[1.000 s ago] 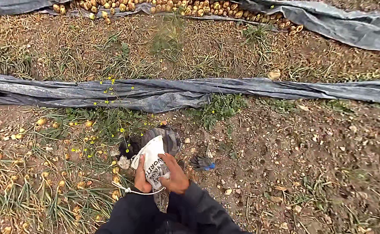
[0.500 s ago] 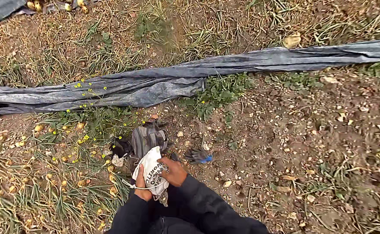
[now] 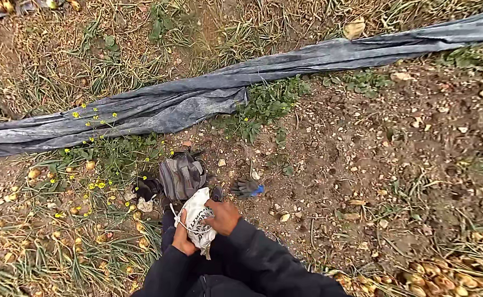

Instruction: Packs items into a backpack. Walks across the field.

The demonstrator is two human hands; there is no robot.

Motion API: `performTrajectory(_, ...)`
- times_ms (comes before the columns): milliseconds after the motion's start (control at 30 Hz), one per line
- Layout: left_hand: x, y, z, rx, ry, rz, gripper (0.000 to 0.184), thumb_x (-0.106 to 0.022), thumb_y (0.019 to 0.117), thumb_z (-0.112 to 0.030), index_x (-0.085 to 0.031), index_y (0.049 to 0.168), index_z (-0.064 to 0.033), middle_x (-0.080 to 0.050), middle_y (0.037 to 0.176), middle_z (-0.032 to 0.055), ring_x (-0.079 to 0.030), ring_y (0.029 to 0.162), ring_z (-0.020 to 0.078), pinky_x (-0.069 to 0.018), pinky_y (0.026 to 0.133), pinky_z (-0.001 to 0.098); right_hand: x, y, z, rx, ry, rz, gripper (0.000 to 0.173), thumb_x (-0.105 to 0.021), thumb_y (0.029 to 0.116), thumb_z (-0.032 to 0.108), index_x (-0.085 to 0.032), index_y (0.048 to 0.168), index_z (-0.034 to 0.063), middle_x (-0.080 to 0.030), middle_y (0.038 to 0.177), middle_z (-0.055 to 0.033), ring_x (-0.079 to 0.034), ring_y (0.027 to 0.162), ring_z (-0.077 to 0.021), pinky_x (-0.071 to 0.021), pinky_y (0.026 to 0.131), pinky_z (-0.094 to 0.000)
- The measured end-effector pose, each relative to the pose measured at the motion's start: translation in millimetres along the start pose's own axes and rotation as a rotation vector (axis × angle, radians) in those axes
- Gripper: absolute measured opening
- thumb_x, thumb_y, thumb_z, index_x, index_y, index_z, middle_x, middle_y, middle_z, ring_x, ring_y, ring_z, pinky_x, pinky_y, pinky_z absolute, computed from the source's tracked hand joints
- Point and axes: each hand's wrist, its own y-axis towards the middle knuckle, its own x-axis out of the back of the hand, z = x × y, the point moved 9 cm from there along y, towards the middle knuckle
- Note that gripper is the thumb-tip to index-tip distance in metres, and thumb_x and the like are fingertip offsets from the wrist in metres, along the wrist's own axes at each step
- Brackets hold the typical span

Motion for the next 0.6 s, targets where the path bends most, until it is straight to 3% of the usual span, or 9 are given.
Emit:
performTrajectory(100, 26.9, 2.5, -4.0, 0.088, -0.009, 0.013, 0.077, -0.03, 0.0993, -0.074, -0.057, 0.137, -0.0123, -0.07, 0.119, 0.0219, -0.07, 0.105, 0.0379, -0.0581, 0.084, 0.0612, -17.9, 5.6, 7.9, -0.002, 0.017, 0.008, 0.044, -0.062, 0.0924, 0.049, -0.066, 0.129, 0.025, -0.075, 0.107, -0.0088, -0.071, 0.102, -0.0309, -0.0556, 0.087, -0.0623)
performTrajectory(233, 59.0, -13.2, -20.9, 0.142, -0.009, 0.014, 0.079, -0.031, 0.0975, -0.076, -0.057, 0.137, -0.013, -0.069, 0.12, 0.0221, -0.07, 0.105, 0.0385, -0.0577, 0.083, 0.062, -38.5, 6.5, 39.8, -0.033, 0.006, 0.021, 0.046, -0.064, 0.0902, 0.05, -0.067, 0.127, 0.0237, -0.075, 0.107, -0.0085, -0.072, 0.101, -0.0296, -0.0563, 0.087, -0.061)
performTrajectory(300, 70.3, -20.9, -32.3, 0.144, -0.004, 0.038, 0.08, -0.03, 0.0972, -0.077, -0.057, 0.138, -0.0136, -0.069, 0.12, 0.0214, -0.069, 0.106, 0.038, -0.0573, 0.084, 0.0621, -47.4, 6.2, 62.5, -0.085, -0.027, 0.03, 0.064, -0.075, 0.078, 0.056, -0.062, 0.13, 0.0207, -0.073, 0.108, -0.0117, -0.071, 0.1, -0.0326, -0.0568, 0.084, -0.062)
performTrajectory(367, 77.6, -26.8, -41.8, 0.144, -0.017, 0.062, 0.08, -0.03, 0.0969, -0.078, -0.056, 0.137, -0.0139, -0.069, 0.119, 0.0208, -0.069, 0.104, 0.0373, -0.0573, 0.083, 0.0614, -59.6, 4.4, 88.3, -0.167, -0.095, 0.055, 0.094, -0.085, 0.0657, 0.059, -0.05, 0.146, 0.0237, -0.065, 0.127, -0.0199, -0.068, 0.104, -0.0412, -0.0553, 0.084, -0.0671)
performTrajectory(400, 78.9, -29.3, -47.6, 0.132, -0.031, 0.081, 0.08, -0.029, 0.0972, -0.078, -0.057, 0.136, -0.014, -0.069, 0.118, 0.0201, -0.069, 0.103, 0.0362, -0.0576, 0.082, 0.0602, -65.7, 4.5, 101.1, -0.201, -0.141, 0.072, 0.104, -0.086, 0.0641, 0.06, -0.042, 0.153, 0.0285, -0.058, 0.137, -0.0233, -0.067, 0.104, -0.0447, -0.0546, 0.083, -0.0689)
performTrajectory(467, 82.9, -34.7, -61.5, 0.092, -0.039, 0.094, 0.077, -0.027, 0.0988, -0.076, -0.058, 0.134, -0.0144, -0.07, 0.114, 0.0187, -0.07, 0.1, 0.0339, -0.0586, 0.08, 0.0578, -72.1, 7.1, 120.4, -0.208, -0.204, 0.059, 0.107, -0.083, 0.0637, 0.064, -0.038, 0.156, 0.0323, -0.054, 0.141, -0.0245, -0.067, 0.103, -0.0452, -0.0553, 0.081, -0.0682)
performTrajectory(600, 94.2, -43.6, -80.9, 0.088, -0.03, 0.069, 0.074, -0.031, 0.0994, -0.074, -0.058, 0.135, -0.0141, -0.07, 0.115, 0.0194, -0.07, 0.101, 0.0353, -0.0576, 0.08, 0.0599, -73.0, 12.5, 140.3, -0.121, -0.223, 0.01, 0.099, -0.073, 0.0698, 0.078, -0.046, 0.153, 0.0331, -0.059, 0.139, -0.0193, -0.068, 0.106, -0.0403, -0.0565, 0.083, -0.0653)
